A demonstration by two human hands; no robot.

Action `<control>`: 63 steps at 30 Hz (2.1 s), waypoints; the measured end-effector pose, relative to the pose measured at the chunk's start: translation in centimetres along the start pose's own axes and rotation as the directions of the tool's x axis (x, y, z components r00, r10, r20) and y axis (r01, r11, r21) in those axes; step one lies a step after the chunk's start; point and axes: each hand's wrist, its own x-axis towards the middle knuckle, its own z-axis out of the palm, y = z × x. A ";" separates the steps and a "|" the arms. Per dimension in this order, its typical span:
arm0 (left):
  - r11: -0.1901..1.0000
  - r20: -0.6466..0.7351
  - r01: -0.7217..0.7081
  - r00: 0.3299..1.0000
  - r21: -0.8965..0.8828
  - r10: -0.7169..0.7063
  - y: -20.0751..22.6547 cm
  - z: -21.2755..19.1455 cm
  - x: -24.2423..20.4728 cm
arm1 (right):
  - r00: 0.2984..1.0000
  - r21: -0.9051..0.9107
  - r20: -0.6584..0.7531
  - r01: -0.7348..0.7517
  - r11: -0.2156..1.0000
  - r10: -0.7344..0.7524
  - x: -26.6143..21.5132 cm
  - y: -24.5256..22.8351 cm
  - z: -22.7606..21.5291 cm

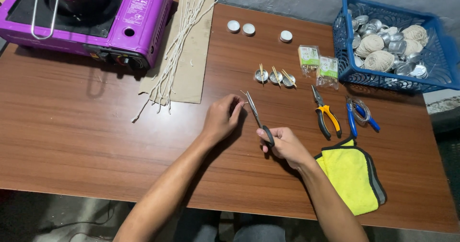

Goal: Assembling candle wicks by threading them through metal tabs and crimping them with pliers.

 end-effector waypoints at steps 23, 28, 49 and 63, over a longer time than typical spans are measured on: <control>0.684 -0.395 0.186 0.904 0.705 0.161 -7.5 -7.3 1.9 | 0.378 -0.469 -0.779 0.179 0.865 -0.501 -2.7 -3.8 -10.7; 0.707 -0.379 0.144 0.907 0.693 0.187 -6.8 -7.0 1.8 | 0.166 -0.588 -0.800 -0.029 0.808 -0.576 -3.9 -0.1 -19.4; 0.744 -0.351 0.062 0.905 0.665 0.239 -5.8 -6.0 1.5 | 0.226 -0.270 -0.951 -0.280 0.921 -0.210 -3.4 5.3 -26.7; 0.755 -0.363 0.080 0.906 0.650 0.216 -6.0 -6.0 1.4 | 0.382 -0.297 -0.917 -0.473 0.829 -0.111 -3.7 4.9 -27.4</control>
